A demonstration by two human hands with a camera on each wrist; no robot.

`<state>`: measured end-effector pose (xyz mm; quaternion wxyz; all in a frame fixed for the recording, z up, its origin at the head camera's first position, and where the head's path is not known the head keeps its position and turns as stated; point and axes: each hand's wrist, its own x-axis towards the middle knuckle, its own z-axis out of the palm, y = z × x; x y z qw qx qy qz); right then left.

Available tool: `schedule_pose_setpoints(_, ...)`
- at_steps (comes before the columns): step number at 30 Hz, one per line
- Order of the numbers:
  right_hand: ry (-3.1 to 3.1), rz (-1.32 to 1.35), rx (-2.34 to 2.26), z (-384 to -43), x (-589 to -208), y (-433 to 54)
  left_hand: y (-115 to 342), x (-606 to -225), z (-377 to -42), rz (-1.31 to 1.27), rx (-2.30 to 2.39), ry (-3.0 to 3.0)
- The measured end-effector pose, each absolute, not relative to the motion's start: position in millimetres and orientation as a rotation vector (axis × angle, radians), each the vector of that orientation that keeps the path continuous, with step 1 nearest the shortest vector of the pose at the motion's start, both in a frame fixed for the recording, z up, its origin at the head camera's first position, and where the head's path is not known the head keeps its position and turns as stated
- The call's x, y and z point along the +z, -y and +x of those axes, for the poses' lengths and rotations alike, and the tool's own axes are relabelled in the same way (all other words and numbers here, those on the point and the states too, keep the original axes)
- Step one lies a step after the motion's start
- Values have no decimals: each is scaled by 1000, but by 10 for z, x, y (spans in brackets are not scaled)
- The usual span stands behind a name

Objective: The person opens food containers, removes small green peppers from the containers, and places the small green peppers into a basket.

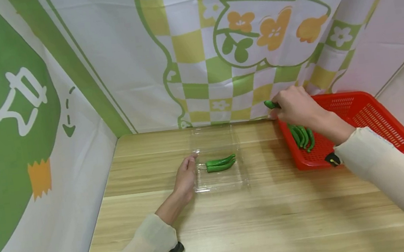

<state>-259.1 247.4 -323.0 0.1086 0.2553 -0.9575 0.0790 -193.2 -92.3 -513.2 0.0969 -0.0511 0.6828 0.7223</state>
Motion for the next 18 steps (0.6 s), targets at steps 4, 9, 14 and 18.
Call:
schedule_pose_setpoints(4, 2857, 668, 226, -2624, -3178, -2571, 923, -5141, -1940, -146, 2141, -2024)
schedule_pose_setpoints(9, 2922, 566, 211, -2671, -3147, -2693, 922, -5147, -1944, -148, 2139, -2024)
schedule_pose_setpoints(14, 2940, 512, 231, -2702, -3124, -2798, 918, -5135, -1933, -155, 2140, -2022)
schedule_pose_setpoints(18, 2937, 461, 253, -2741, -3110, -2877, 921, -5124, -1923, -157, 2142, -2016)
